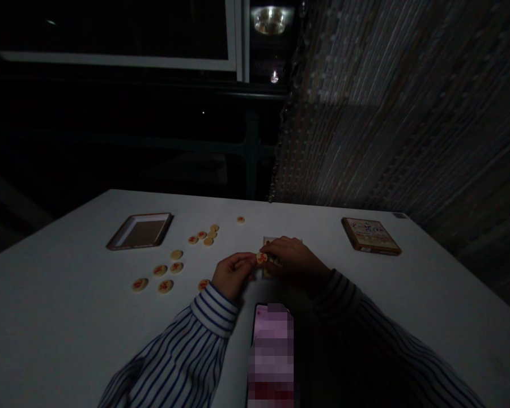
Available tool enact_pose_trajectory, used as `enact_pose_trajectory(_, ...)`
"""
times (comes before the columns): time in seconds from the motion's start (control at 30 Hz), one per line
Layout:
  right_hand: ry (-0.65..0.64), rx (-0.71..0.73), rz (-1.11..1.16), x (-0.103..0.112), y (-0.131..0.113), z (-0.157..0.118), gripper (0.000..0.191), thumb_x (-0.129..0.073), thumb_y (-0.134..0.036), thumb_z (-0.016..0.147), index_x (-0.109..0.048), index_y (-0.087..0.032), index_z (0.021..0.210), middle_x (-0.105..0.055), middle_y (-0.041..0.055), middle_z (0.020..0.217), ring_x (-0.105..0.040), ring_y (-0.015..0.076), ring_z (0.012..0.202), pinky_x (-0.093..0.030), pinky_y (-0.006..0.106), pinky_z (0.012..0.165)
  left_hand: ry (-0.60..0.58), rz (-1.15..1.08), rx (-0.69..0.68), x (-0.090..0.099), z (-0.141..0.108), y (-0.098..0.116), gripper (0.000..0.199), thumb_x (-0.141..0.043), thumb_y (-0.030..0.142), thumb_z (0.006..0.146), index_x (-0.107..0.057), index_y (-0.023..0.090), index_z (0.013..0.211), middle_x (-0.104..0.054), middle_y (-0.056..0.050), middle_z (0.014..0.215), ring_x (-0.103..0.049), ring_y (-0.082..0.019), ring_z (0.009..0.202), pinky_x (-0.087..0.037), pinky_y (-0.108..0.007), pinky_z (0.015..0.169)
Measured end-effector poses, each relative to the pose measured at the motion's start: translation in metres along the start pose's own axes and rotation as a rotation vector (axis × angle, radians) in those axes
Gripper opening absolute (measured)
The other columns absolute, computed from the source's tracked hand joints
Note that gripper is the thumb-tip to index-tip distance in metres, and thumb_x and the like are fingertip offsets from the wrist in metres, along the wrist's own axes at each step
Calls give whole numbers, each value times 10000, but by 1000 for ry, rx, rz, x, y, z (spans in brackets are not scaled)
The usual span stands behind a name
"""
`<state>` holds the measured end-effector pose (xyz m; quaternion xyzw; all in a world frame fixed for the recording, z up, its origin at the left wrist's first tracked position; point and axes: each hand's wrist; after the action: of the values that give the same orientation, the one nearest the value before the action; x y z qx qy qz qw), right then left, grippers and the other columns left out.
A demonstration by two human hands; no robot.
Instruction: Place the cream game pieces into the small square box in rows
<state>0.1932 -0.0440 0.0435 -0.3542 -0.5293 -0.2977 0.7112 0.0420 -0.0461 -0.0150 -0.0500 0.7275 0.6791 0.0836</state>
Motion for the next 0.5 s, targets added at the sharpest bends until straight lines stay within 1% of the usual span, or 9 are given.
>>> enact_pose_trajectory(0.1,-12,-5,-5,0,1,0,289,-422,-371,781,-565,-189,953,-591,57,888,-493,166,853,-312,280,720,3,16,-10,1,0,0,274,-635,332,567,-615,116,734,-626,-16,579,-471,-61,406,-366,-170,390)
enact_pose_trajectory(0.23,-6,0,-35,-1,4,0,296,-399,-359,794,-547,-186,983,-593,60,922,-494,166,882,-310,285,747,-2,-1,5,0,-1,3,266,-642,318,564,-613,116,736,-628,-16,595,-476,-56,420,-374,-167,407)
enact_pose_trajectory(0.4,-42,19,-94,-2,9,0,289,-367,-340,810,-538,-192,990,-599,55,923,-506,158,881,-317,274,745,-10,2,10,0,-1,1,268,-644,302,548,-613,113,735,-634,-26,610,-492,-68,433,-388,-185,430)
enact_pose_trajectory(0.5,-67,16,-127,-5,11,0,293,-363,-346,810,-537,-201,996,-598,55,943,-512,160,883,-321,273,746,21,41,-3,0,0,-3,262,-635,287,542,-615,107,731,-627,-28,582,-487,-68,422,-379,-187,427)
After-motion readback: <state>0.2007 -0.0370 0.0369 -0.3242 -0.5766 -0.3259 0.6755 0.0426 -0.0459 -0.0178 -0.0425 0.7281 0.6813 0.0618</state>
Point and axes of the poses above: each hand's wrist, its own z-axis towards the middle knuckle, its own x-axis out of the back of the hand, y = z × x
